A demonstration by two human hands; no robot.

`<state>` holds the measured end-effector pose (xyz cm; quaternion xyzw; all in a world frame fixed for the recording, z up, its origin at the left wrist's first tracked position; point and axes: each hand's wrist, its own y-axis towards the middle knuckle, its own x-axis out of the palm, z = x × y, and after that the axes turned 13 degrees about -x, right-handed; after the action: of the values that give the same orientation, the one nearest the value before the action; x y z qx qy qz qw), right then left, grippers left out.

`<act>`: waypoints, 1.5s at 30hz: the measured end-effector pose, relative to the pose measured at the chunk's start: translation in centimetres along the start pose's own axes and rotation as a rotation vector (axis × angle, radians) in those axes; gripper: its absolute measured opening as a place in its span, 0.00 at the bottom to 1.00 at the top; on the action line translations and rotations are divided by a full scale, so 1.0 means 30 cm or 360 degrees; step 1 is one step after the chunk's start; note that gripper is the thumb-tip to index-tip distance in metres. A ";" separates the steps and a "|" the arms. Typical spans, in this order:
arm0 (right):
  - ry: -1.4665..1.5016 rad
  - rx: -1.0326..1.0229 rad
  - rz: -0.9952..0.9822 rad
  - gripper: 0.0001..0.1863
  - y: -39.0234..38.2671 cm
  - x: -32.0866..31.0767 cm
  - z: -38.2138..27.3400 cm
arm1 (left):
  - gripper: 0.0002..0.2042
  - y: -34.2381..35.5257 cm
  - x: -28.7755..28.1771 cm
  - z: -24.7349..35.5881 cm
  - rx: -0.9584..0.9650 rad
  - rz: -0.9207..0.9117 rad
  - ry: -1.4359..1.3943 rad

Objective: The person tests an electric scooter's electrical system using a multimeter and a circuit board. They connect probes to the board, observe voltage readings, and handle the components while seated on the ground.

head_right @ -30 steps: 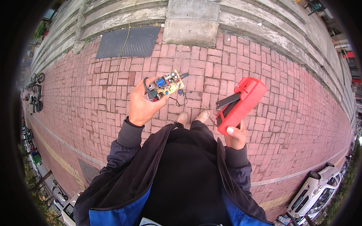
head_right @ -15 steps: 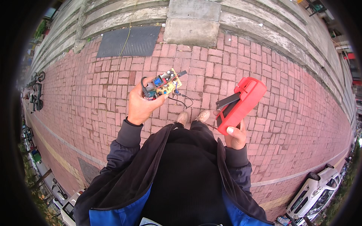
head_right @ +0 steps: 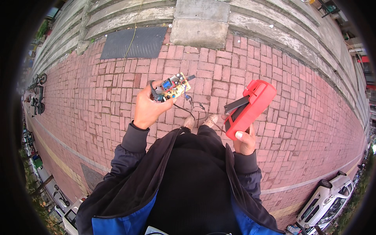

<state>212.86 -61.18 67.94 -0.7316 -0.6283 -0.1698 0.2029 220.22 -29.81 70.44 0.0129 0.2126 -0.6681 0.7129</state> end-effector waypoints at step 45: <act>-0.0023 -0.0001 0.0012 0.47 -0.007 -0.012 0.011 | 0.24 -0.006 -0.002 0.002 0.0252 0.0211 0.0286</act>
<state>212.59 -61.30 67.50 -0.7351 -0.6271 -0.1638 0.1988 220.06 -29.78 70.55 0.1429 0.2210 -0.6303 0.7304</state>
